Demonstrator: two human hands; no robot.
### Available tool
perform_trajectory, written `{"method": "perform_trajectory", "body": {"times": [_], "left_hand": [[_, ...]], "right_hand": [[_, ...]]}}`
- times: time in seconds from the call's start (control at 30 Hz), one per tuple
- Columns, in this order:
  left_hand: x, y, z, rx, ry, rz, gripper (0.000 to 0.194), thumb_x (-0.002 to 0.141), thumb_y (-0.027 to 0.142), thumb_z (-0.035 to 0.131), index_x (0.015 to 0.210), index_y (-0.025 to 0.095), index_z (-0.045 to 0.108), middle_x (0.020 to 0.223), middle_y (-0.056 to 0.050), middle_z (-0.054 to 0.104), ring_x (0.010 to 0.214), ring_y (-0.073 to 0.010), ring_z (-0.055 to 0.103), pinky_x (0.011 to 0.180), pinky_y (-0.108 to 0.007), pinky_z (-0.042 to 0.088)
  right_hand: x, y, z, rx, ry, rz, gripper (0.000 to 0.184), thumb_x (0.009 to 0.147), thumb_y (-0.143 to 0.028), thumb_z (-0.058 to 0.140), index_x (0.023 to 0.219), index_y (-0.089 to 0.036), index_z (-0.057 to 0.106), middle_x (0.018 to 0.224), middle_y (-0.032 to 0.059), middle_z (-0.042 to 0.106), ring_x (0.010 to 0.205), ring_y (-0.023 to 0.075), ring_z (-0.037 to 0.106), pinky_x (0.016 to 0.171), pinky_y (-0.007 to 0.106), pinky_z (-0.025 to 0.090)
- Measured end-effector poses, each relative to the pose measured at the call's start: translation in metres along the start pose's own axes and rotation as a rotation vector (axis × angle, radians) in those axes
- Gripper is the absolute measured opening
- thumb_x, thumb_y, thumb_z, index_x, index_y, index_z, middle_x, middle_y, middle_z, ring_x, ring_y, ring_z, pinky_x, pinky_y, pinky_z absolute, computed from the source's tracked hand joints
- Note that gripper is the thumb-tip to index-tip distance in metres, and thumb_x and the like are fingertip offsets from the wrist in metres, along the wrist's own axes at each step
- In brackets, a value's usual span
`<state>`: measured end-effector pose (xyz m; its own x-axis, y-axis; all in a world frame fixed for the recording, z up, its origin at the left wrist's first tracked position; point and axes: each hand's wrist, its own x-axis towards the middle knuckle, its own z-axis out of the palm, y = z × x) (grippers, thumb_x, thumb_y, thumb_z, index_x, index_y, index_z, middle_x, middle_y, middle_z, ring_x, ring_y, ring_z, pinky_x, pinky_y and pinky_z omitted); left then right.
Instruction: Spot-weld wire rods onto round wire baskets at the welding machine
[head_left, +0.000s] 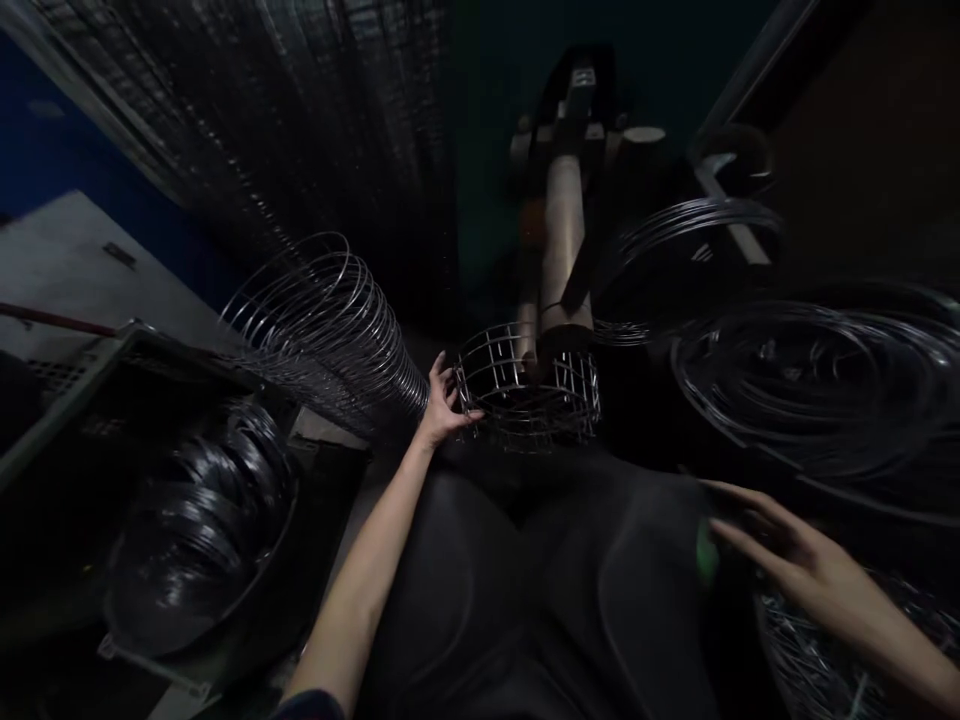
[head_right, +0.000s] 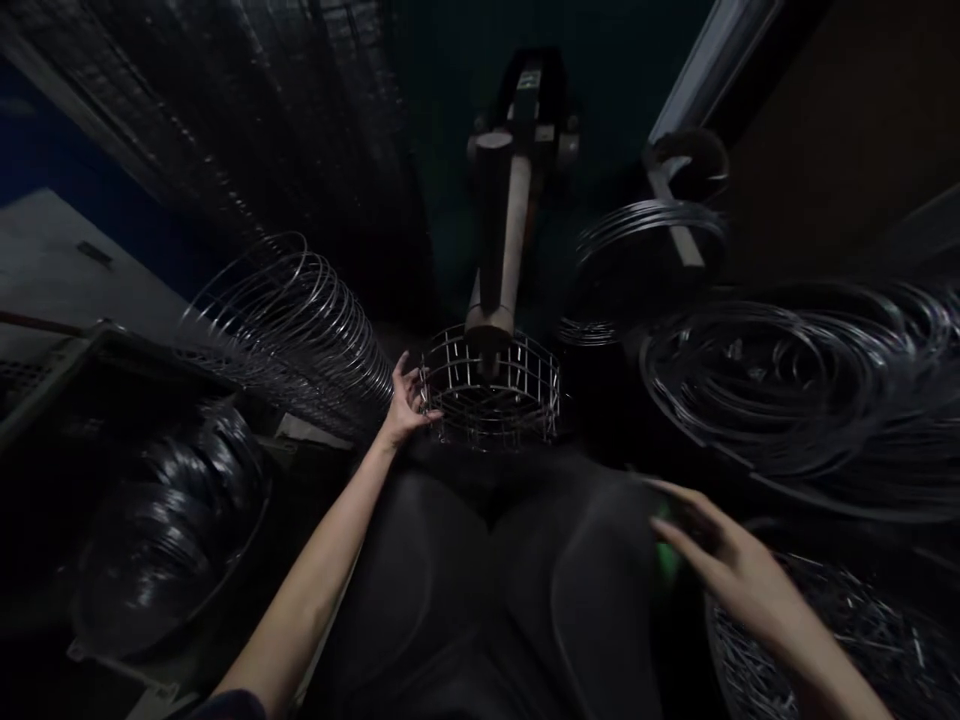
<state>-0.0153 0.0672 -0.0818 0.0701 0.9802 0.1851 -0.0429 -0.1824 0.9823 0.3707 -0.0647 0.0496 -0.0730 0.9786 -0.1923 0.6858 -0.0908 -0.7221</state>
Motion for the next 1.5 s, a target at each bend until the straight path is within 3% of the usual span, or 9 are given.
{"method": "perform_trajectory", "body": {"times": [0.1, 0.17, 0.23, 0.33, 0.47, 0.63, 0.8, 1.13, 1.5], "left_hand": [[-0.020, 0.020, -0.006, 0.053, -0.016, 0.076, 0.120, 0.051, 0.048, 0.085, 0.143, 0.034, 0.010, 0.132, -0.009, 0.034, 0.133, -0.0293, 0.034, 0.109, -0.048, 0.034], [-0.032, 0.035, -0.010, 0.136, -0.022, 0.135, 0.115, 0.053, 0.050, 0.083, 0.142, 0.034, 0.012, 0.133, -0.009, 0.032, 0.130, -0.0283, 0.037, 0.107, -0.046, 0.037], [-0.042, 0.050, -0.010, 0.273, -0.057, 0.199, 0.114, 0.051, 0.049, 0.084, 0.141, 0.033, 0.016, 0.134, -0.009, 0.032, 0.128, -0.0296, 0.038, 0.107, -0.048, 0.037], [-0.048, 0.067, -0.001, 0.513, -0.168, 0.289, 0.113, 0.045, 0.036, 0.087, 0.139, 0.030, 0.025, 0.132, -0.010, 0.034, 0.127, -0.0345, 0.034, 0.107, -0.055, 0.032], [-0.045, 0.080, 0.013, 0.650, -0.209, 0.314, 0.106, 0.043, 0.027, 0.087, 0.135, 0.030, 0.035, 0.128, -0.009, 0.033, 0.121, -0.0348, 0.036, 0.104, -0.055, 0.033], [-0.040, 0.084, 0.022, 0.668, -0.199, 0.283, 0.101, 0.043, 0.025, 0.085, 0.133, 0.030, 0.041, 0.127, -0.008, 0.031, 0.119, -0.0335, 0.036, 0.102, -0.053, 0.036], [-0.038, 0.076, 0.026, 0.659, -0.147, 0.265, 0.097, 0.043, 0.022, 0.083, 0.132, 0.027, 0.042, 0.126, -0.009, 0.033, 0.119, -0.0325, 0.037, 0.103, -0.052, 0.036], [-0.044, 0.068, 0.031, 0.647, -0.094, 0.264, 0.095, 0.043, 0.020, 0.082, 0.131, 0.025, 0.044, 0.129, -0.010, 0.031, 0.120, -0.0327, 0.037, 0.103, -0.052, 0.037], [-0.049, 0.079, 0.029, 0.634, -0.082, 0.299, 0.101, 0.045, 0.022, 0.082, 0.135, 0.027, 0.036, 0.130, -0.010, 0.032, 0.120, -0.0329, 0.037, 0.104, -0.053, 0.035]], "right_hand": [[0.013, -0.062, 0.030, 0.184, -0.278, 0.040, 0.040, 0.075, -0.055, 0.065, 0.098, -0.023, 0.072, 0.103, 0.0096, 0.069, 0.099, 0.0309, 0.063, 0.085, 0.039, 0.050], [0.025, -0.098, 0.046, 0.300, -0.455, 0.041, 0.038, 0.074, -0.052, 0.068, 0.096, -0.021, 0.072, 0.093, 0.0071, 0.071, 0.089, 0.0250, 0.065, 0.081, 0.034, 0.051], [0.037, -0.123, 0.056, 0.436, -0.543, 0.074, 0.038, 0.074, -0.049, 0.070, 0.097, -0.019, 0.072, 0.083, 0.0048, 0.070, 0.078, 0.0193, 0.065, 0.074, 0.029, 0.050], [0.050, -0.138, 0.063, 0.513, -0.550, 0.132, 0.035, 0.073, -0.043, 0.071, 0.095, -0.016, 0.073, 0.074, 0.0034, 0.068, 0.066, 0.0142, 0.061, 0.063, 0.025, 0.047], [0.055, -0.135, 0.069, 0.276, -0.434, 0.050, 0.024, 0.076, -0.036, 0.065, 0.085, -0.016, 0.075, 0.074, 0.0032, 0.070, 0.067, 0.0154, 0.062, 0.062, 0.025, 0.046], [0.048, -0.117, 0.085, -0.300, -0.092, -0.365, 0.030, 0.085, -0.036, 0.059, 0.105, -0.017, 0.071, 0.097, 0.0070, 0.073, 0.079, 0.0218, 0.068, 0.066, 0.029, 0.049], [0.049, -0.103, 0.094, -0.745, -0.017, -0.672, 0.031, 0.089, -0.024, 0.056, 0.118, -0.021, 0.065, 0.105, 0.0045, 0.071, 0.068, 0.0189, 0.069, 0.048, 0.025, 0.044], [0.060, -0.086, 0.092, -0.748, 0.158, -0.975, 0.026, 0.092, -0.021, 0.053, 0.115, -0.017, 0.064, 0.107, 0.0047, 0.071, 0.062, 0.0129, 0.067, 0.049, 0.024, 0.046], [0.054, -0.093, 0.087, -0.719, 0.178, -1.066, 0.026, 0.094, -0.017, 0.048, 0.116, -0.015, 0.063, 0.110, 0.0074, 0.069, 0.067, 0.0117, 0.068, 0.052, 0.023, 0.046]]}}
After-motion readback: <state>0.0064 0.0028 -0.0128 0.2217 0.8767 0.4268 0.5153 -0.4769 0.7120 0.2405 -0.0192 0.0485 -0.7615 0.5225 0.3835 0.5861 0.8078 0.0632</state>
